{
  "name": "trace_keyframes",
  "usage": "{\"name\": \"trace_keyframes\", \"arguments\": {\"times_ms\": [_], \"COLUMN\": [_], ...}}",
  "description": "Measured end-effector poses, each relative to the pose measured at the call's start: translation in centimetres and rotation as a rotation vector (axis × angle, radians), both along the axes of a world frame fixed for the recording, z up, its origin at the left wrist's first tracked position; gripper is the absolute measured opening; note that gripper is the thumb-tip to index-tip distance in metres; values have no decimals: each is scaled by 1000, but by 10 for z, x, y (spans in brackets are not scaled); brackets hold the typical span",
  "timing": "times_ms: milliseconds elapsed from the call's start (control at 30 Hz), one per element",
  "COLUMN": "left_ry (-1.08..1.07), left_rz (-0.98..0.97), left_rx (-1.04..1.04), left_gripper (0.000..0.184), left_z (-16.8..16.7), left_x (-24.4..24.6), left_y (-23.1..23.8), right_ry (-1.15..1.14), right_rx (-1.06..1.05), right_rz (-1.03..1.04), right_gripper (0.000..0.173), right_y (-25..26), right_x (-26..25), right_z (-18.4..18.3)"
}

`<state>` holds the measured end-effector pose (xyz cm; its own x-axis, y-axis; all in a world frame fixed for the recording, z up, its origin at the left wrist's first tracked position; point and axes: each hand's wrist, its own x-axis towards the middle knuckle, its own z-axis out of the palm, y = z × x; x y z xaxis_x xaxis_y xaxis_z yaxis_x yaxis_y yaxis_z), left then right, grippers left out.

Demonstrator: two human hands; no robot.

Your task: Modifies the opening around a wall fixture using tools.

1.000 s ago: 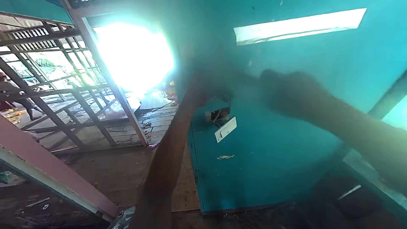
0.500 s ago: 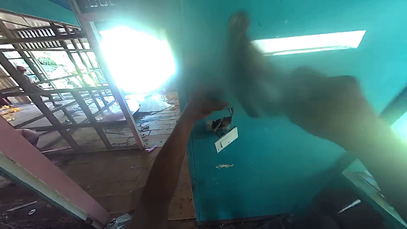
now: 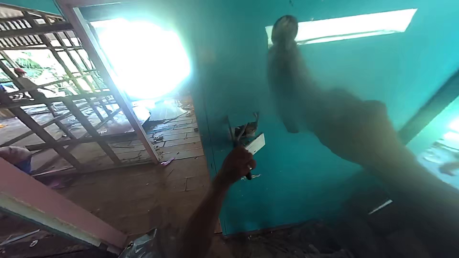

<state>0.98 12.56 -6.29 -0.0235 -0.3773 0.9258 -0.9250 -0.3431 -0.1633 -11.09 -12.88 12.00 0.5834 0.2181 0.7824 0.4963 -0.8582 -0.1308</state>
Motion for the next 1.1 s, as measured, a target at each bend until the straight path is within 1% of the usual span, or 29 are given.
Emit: {"name": "trace_keyframes", "arguments": {"times_ms": [33,67,100,133,167,200,233,267,300,333,400,433,500,533,567,600,667,700,733,767,833,900,933,967,1000,1033,1067,1100], "left_ry": [-68,-87,-49,41,148,206,245,261,257,244,186,146,99,103,105,98,52,28,5,-15,-33,-30,-29,-32,-43,-56,-66,-73], "left_rz": [-46,-91,-136,-176,-214,-269,-336,-364,-363,-339,-221,-162,-108,-118,-146,-183,-230,-242,-244,-234,-211,-213,-213,-208,-194,-172,-152,-139], "left_rx": [17,7,-28,-88,-174,-272,-346,-391,-418,-425,-390,-340,-280,-311,-375,-443,-527,-549,-567,-585,-627,-650,-656,-663,-673,-686,-700,-711], "left_gripper": [18,18,17,18,19,23,26,29,29,27,22,21,23,24,26,26,27,27,27,27,27,26,26,26,26,27,27,27], "left_z": [-11,-8,2,13,30,52,71,84,88,84,53,34,12,10,14,21,32,35,37,38,37,39,40,40,40,40,38,35], "left_x": [6,9,7,0,-10,-16,-19,-22,-24,-28,-38,-40,-39,-41,-43,-44,-41,-38,-36,-34,-32,-31,-31,-31,-31,-31,-31,-32], "left_y": [1,1,0,3,7,10,12,11,6,-2,-15,-18,-12,-8,-5,-4,-6,-9,-14,-19,-28,-31,-31,-32,-33,-36,-40,-43], "right_ry": [46,93,140,199,229,243,231,235,240,238,267,332,589,714,775,759,661,621,598,599,648,678,678,679,683,709,724,793], "right_rx": [47,97,143,169,191,220,240,270,295,314,342,375,505,560,575,556,484,434,380,337,332,314,279,240,176,57,-85,-179], "right_rz": [-8,-12,-15,-24,-23,-17,-18,-4,16,36,101,159,351,471,562,608,619,607,614,651,849,1005,1006,921,734,544,398,306], "right_gripper": [25,26,27,29,29,29,27,25,25,25,26,26,22,19,19,24,36,37,34,33,36,37,37,38,38,37,35,36], "right_y": [-4,-10,-16,-21,-24,-27,-30,-32,-32,-31,-34,-35,-39,-40,-40,-40,-39,-36,-34,-33,-36,-34,-30,-23,-12,-4,1,3], "right_x": [-6,-11,-14,-15,-14,-13,-11,-10,-11,-12,-13,-13,-10,-5,2,10,29,39,48,58,81,103,110,114,114,120,128,136], "right_z": [-6,-14,-23,-35,-49,-62,-76,-86,-92,-97,-98,-95,-86,-80,-73,-63,-35,-19,-2,15,43,58,58,53,44,32,20,13]}}
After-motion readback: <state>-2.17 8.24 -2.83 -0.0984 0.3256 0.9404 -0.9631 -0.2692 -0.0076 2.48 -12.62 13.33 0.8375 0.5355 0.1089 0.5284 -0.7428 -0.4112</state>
